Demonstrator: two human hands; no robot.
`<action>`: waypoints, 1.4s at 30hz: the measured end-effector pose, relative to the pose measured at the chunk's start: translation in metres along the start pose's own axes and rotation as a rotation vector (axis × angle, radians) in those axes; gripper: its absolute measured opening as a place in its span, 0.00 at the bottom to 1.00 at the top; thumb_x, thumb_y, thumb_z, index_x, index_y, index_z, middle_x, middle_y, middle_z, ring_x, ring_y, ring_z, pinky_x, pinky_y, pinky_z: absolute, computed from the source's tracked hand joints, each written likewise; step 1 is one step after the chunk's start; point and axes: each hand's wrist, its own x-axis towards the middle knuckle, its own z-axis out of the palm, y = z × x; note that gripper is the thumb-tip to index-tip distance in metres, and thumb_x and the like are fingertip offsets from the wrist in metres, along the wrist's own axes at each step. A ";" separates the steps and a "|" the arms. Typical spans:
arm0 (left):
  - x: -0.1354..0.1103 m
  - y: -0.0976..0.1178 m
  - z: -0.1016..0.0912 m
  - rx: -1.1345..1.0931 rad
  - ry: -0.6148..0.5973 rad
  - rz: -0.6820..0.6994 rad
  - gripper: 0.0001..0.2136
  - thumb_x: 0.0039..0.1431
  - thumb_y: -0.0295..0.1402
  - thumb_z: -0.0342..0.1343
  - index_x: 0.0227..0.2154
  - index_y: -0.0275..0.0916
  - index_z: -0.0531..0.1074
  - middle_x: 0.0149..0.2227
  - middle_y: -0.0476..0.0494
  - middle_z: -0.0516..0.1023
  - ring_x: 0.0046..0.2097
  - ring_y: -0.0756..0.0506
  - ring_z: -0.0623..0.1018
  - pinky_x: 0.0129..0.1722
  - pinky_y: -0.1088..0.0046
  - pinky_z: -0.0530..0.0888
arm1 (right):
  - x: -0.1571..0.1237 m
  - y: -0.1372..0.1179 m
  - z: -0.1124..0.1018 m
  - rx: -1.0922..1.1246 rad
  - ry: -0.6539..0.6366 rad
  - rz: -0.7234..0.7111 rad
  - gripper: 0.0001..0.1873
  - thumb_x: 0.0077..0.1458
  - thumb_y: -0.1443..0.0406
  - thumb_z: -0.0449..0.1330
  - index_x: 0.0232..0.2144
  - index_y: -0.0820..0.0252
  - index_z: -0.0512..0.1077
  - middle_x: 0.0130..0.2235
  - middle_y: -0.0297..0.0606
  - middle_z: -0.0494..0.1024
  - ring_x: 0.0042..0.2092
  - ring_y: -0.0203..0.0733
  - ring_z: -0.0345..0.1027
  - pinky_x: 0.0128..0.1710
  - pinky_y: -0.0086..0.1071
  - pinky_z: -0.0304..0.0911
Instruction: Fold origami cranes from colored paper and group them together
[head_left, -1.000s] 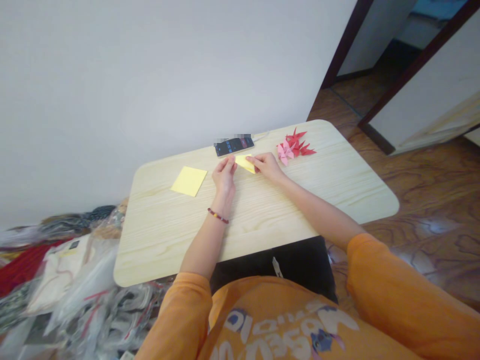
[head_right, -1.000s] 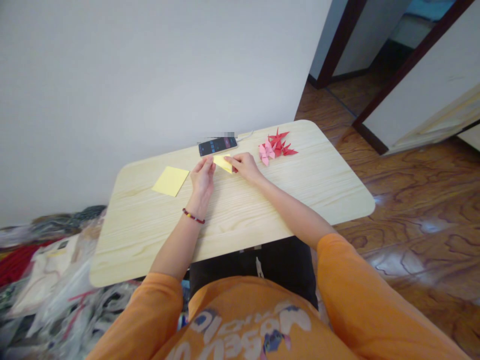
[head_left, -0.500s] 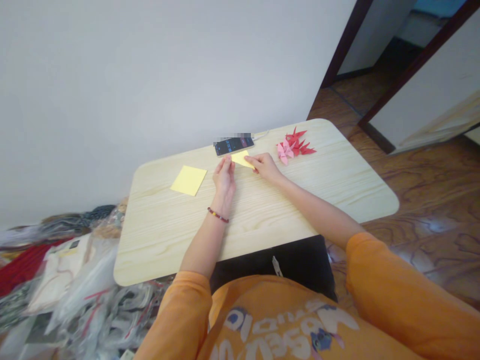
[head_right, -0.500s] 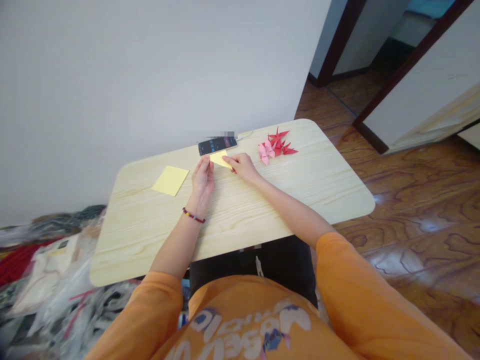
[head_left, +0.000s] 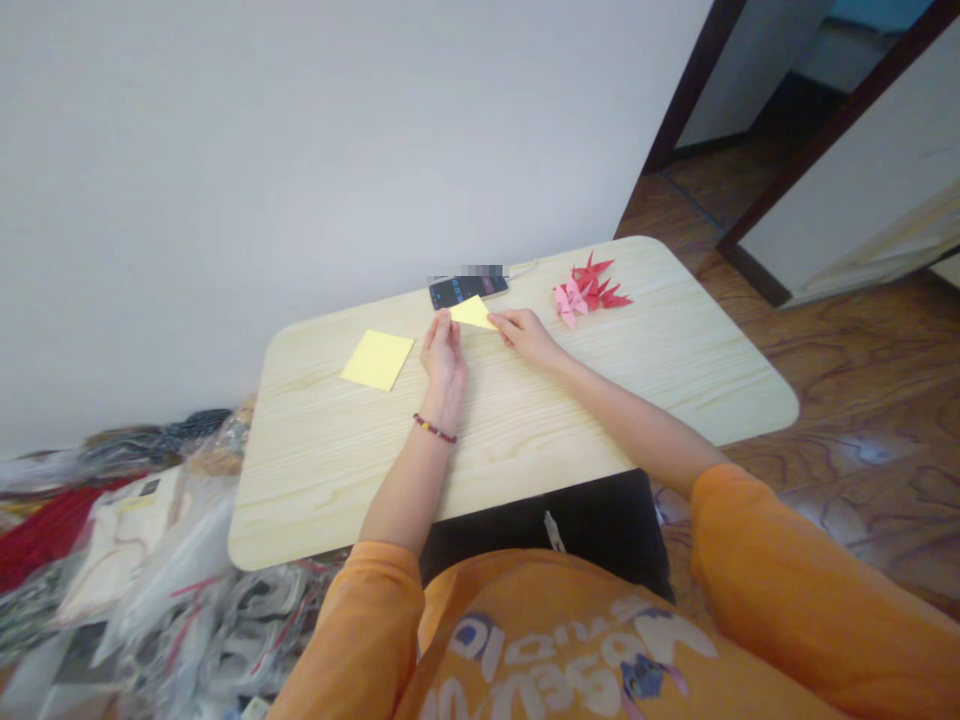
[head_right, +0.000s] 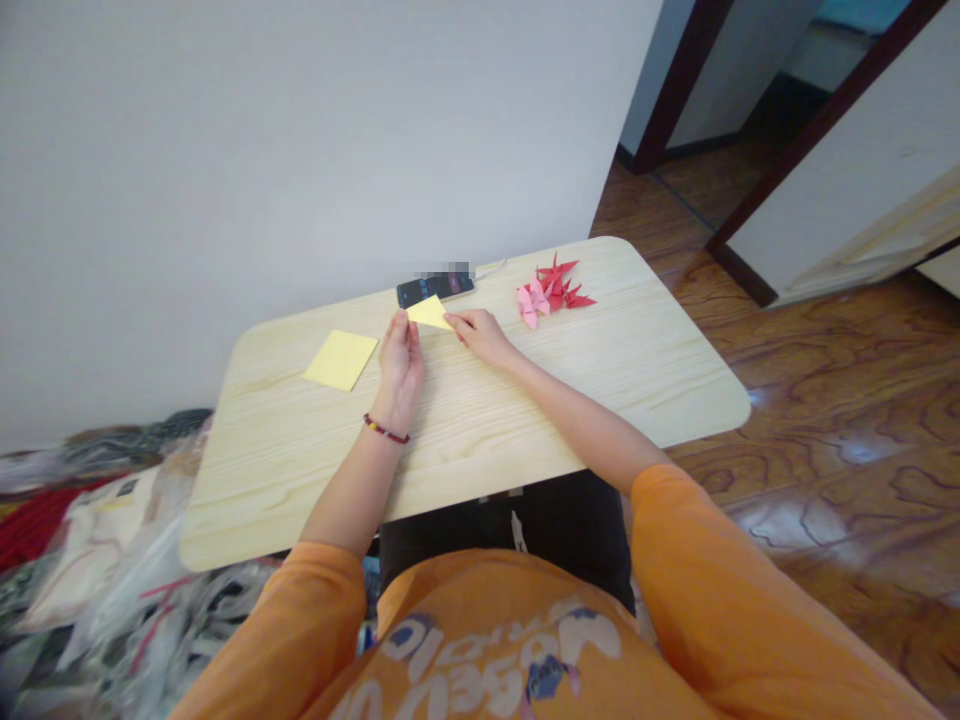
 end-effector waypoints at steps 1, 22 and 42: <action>0.000 -0.001 0.000 0.001 -0.002 0.000 0.05 0.54 0.23 0.58 0.26 0.37 0.74 0.38 0.48 0.79 0.47 0.53 0.77 0.44 0.83 0.73 | 0.000 0.001 -0.001 0.004 -0.003 -0.001 0.26 0.56 0.49 0.51 0.15 0.59 0.58 0.14 0.28 0.56 0.20 0.30 0.50 0.22 0.28 0.45; 0.001 -0.002 -0.003 0.583 -0.346 0.135 0.08 0.40 0.31 0.67 0.26 0.36 0.77 0.24 0.47 0.76 0.27 0.52 0.73 0.29 0.77 0.71 | 0.012 0.013 -0.009 0.332 0.130 0.077 0.09 0.44 0.60 0.58 0.24 0.59 0.62 0.24 0.29 0.63 0.27 0.32 0.55 0.27 0.27 0.51; 0.001 -0.009 -0.004 0.552 -0.321 0.167 0.08 0.40 0.33 0.67 0.23 0.36 0.76 0.24 0.48 0.76 0.27 0.52 0.72 0.31 0.78 0.68 | 0.007 0.008 -0.009 0.221 0.022 -0.003 0.06 0.44 0.63 0.54 0.22 0.59 0.61 0.22 0.28 0.59 0.26 0.32 0.52 0.25 0.27 0.47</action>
